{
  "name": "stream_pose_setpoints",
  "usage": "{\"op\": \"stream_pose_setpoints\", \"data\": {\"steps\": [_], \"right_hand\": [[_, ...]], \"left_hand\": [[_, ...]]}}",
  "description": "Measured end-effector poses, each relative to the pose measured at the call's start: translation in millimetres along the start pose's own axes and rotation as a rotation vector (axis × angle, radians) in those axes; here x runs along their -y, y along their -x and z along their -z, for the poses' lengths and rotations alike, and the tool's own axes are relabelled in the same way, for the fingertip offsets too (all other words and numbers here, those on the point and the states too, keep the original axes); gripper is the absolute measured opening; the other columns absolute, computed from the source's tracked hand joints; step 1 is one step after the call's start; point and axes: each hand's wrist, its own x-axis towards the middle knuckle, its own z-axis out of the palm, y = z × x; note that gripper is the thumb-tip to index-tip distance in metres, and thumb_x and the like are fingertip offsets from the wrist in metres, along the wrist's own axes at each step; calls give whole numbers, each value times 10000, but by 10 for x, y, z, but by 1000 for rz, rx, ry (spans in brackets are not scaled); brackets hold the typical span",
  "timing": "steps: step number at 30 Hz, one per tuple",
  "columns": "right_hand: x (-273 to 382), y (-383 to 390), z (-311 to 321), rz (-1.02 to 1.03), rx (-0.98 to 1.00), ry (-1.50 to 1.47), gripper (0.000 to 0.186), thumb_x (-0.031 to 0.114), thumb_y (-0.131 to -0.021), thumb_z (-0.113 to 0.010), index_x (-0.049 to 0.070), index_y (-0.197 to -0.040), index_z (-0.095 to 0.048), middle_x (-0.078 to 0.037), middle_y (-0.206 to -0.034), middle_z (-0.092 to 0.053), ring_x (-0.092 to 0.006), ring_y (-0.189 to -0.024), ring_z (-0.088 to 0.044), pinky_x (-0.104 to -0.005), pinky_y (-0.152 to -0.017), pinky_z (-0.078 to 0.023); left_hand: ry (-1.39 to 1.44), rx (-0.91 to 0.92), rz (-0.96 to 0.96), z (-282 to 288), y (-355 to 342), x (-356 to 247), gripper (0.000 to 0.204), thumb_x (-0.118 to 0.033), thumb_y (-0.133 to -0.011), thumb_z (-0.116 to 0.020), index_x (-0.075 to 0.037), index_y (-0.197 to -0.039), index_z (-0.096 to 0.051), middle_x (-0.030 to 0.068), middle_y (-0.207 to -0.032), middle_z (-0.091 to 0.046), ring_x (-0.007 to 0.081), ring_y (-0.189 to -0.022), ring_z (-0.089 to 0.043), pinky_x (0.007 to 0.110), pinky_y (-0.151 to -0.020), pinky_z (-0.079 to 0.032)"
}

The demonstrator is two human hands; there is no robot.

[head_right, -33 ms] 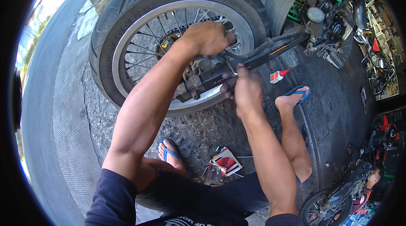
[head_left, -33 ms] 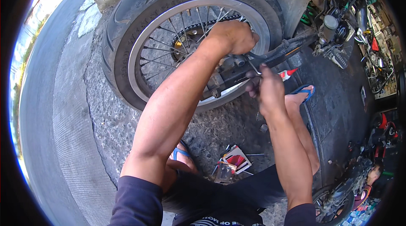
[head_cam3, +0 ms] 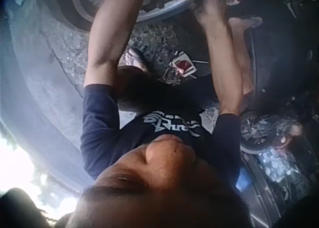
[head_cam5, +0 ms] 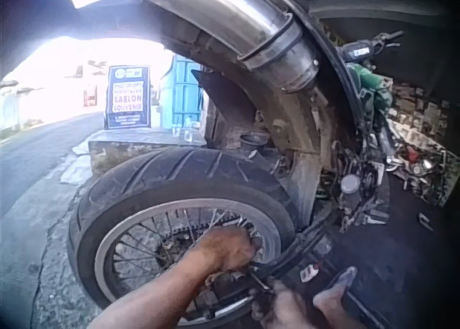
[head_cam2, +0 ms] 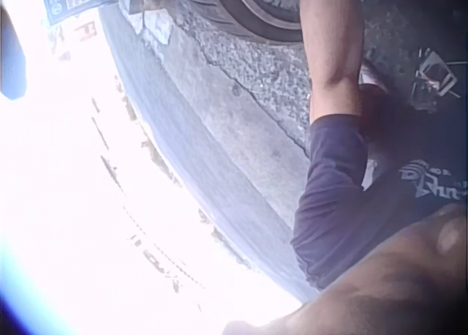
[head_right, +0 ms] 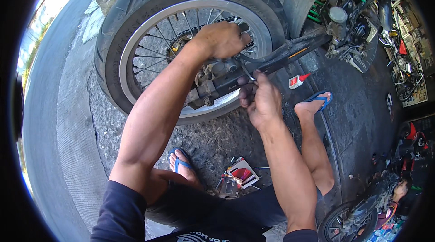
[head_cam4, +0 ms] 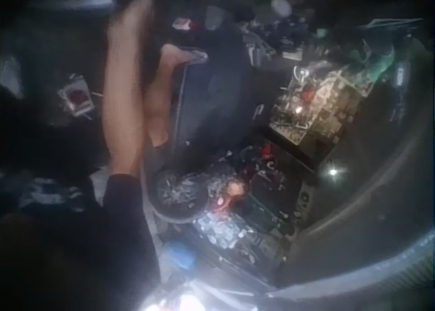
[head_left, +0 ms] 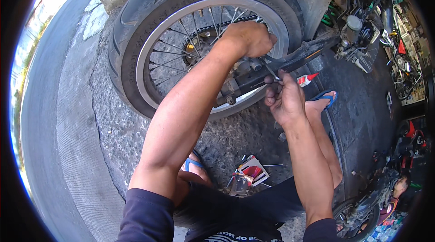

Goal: The person removes the rear brake caliper from a motorcycle, replaces the old brake pads with new ones, and then reattaches the caliper to the motorcycle frame using tools.

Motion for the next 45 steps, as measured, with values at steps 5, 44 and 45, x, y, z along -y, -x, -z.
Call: {"op": "stream_pose_setpoints", "data": {"steps": [5, 44, 45], "right_hand": [[1, 133, -38, 657, -343, 423, 293, 295, -1000, -644, 26, -1106, -698, -200, -823, -717, -350, -683, -710, -434, -722, -557], [27, -1025, 3542, 618, -785, 491, 296, 247, -1013, -537, -13, -1030, -678, -196, -908, -723, -322, -847, -717, -409, -766, -534], [6, -1400, 3916, 534, -947, 707, 383, 329, -1033, -498, 11, -1103, -698, -272, -1043, -713, -445, -991, -690, -522, -859, -528]], "left_hand": [[-33, 14, 56, 2, -14, -44, 518, -429, -975, -469, -23, -1101, -765, 227, -1166, -723, 390, -1125, -686, 464, -991, -533], [-84, -41, 104, -67, -10, -169, 466, -375, -921, -584, 38, -733, -689, 267, -664, -613, 456, -695, -640, 511, -677, -480], [-116, -51, 107, -69, -18, -176, 458, -373, -916, -588, 33, -731, -690, 263, -663, -614, 454, -695, -638, 512, -676, -479]]}}
